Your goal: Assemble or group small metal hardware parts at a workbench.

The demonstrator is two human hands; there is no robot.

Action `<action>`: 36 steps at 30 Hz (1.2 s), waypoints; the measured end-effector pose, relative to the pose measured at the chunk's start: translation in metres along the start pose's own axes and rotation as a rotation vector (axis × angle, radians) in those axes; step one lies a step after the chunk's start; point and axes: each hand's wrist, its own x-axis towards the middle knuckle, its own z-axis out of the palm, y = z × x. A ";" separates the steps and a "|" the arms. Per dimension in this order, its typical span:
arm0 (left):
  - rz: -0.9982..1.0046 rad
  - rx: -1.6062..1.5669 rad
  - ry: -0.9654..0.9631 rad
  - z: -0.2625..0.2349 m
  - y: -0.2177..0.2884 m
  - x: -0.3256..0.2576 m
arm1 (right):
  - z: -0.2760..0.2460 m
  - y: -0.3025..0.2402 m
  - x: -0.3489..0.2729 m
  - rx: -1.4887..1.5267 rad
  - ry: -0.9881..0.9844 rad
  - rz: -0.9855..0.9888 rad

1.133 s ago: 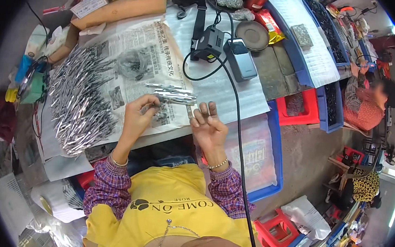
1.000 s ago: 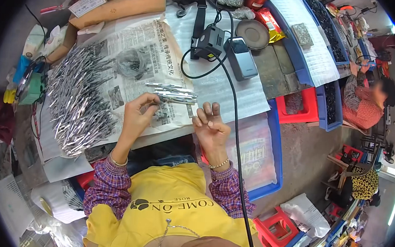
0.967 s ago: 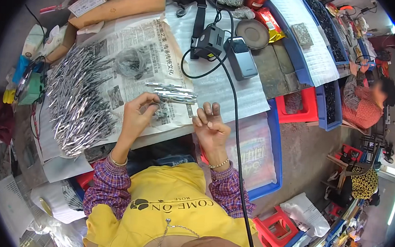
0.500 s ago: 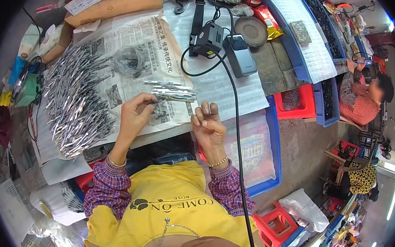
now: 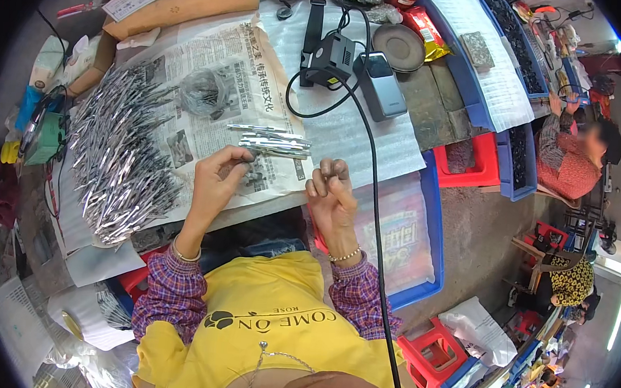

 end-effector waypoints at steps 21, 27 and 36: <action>-0.006 -0.100 -0.298 0.024 0.009 -0.014 | 0.016 -0.002 0.004 -1.999 -0.025 -0.525; -0.121 -0.141 -0.422 0.030 0.004 -0.020 | 0.020 0.006 0.003 -2.106 -0.055 -0.475; -0.135 -0.195 -0.425 0.031 0.005 -0.019 | 0.019 0.007 0.002 -2.055 -0.077 -0.421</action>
